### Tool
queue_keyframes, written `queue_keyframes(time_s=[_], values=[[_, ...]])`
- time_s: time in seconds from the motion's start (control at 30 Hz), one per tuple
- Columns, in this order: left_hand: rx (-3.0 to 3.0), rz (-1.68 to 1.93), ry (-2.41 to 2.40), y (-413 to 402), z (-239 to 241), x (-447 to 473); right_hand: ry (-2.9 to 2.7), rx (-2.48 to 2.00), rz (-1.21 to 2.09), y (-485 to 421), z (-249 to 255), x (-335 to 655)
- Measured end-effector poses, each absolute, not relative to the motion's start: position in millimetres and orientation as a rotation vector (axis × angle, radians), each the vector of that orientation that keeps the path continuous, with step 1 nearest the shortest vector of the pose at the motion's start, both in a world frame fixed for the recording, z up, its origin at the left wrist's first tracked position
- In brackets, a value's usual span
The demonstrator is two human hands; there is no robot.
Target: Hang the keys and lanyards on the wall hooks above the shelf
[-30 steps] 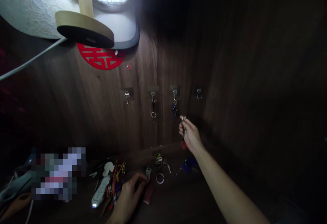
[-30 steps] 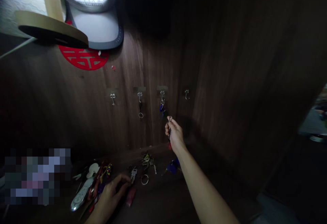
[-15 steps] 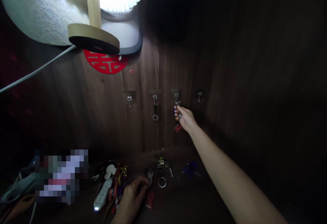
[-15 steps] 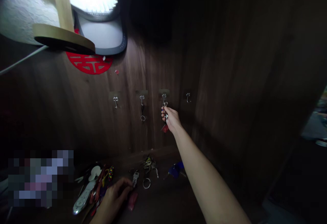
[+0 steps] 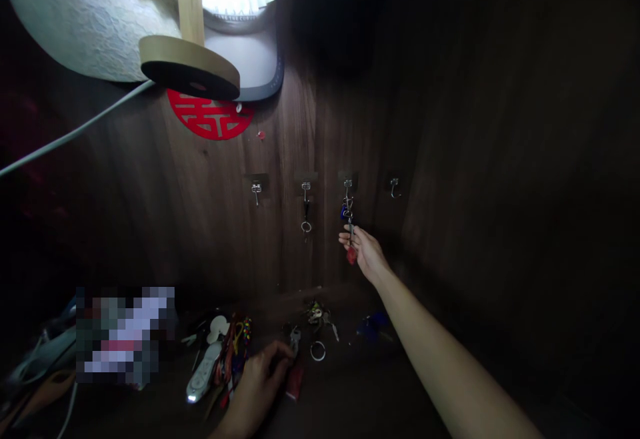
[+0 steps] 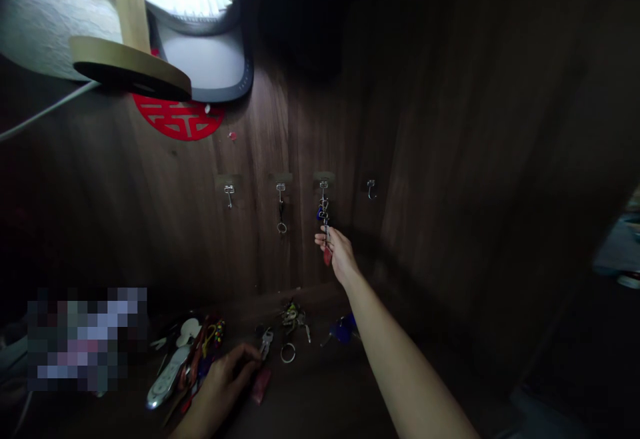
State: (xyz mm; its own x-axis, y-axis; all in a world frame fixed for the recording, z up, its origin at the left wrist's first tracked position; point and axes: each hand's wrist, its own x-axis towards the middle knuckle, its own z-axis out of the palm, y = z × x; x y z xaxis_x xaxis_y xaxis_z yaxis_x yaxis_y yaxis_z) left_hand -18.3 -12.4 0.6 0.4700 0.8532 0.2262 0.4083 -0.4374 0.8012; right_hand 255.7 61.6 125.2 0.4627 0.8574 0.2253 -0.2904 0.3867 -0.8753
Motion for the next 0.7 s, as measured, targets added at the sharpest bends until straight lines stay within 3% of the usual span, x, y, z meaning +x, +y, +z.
queue_keyframes(time_s=[0.7], values=[[2.015, 0.941, 1.112, -14.8, 3.8, -20.6, -0.832, -1.065, 0.810, -0.9, 17.2, 219.1]])
